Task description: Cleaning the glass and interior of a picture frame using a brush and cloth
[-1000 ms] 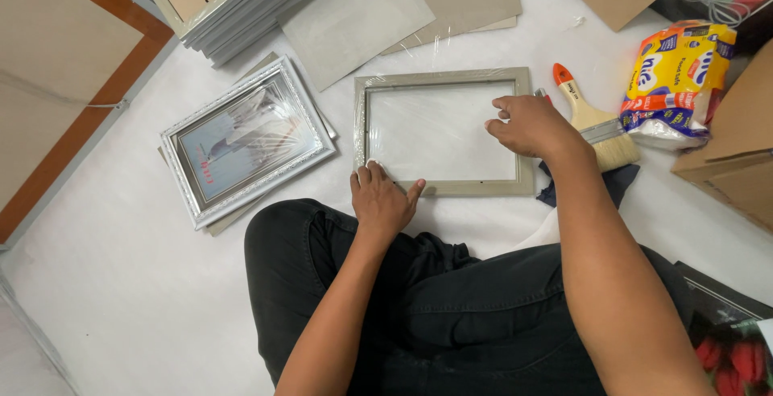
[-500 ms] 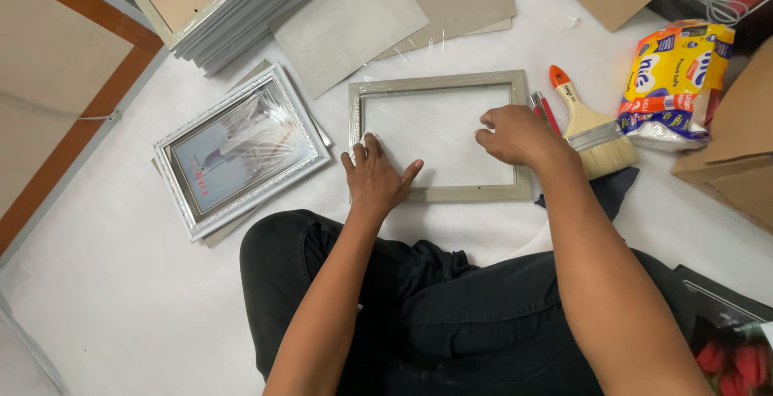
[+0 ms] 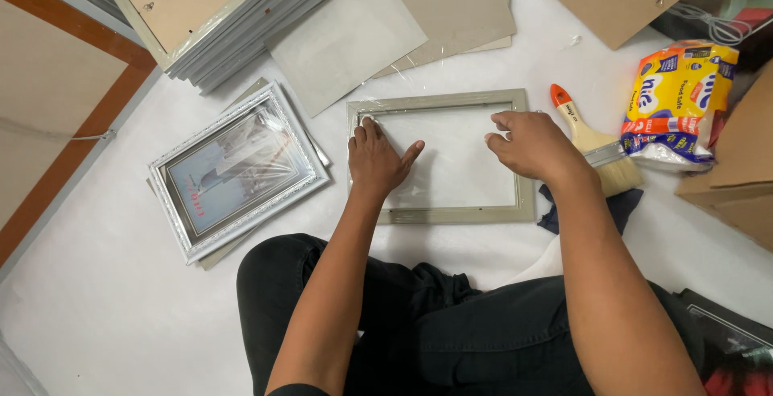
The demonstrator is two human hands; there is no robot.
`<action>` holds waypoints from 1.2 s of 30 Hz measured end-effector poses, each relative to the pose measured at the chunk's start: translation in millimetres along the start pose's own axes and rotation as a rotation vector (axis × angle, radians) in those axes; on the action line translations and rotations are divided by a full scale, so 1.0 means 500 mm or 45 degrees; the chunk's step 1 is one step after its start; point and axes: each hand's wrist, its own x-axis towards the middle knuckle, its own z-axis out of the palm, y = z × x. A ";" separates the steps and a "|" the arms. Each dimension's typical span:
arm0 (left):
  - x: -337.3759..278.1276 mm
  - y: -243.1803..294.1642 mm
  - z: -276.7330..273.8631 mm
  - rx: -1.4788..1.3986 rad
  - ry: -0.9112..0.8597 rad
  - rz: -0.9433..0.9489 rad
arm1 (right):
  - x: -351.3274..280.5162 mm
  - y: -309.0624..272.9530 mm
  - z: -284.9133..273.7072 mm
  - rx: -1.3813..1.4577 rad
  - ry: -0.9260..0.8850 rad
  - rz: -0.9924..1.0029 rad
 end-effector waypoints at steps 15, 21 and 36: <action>-0.037 0.123 -0.037 -0.096 0.045 0.106 | -0.039 0.014 -0.065 0.225 0.467 -0.244; -0.023 0.173 -0.038 -0.106 -0.014 0.175 | -0.043 0.009 -0.065 0.268 0.506 -0.319; -0.004 0.338 0.024 -0.122 0.170 0.529 | -0.073 -0.014 -0.085 0.334 0.539 -0.322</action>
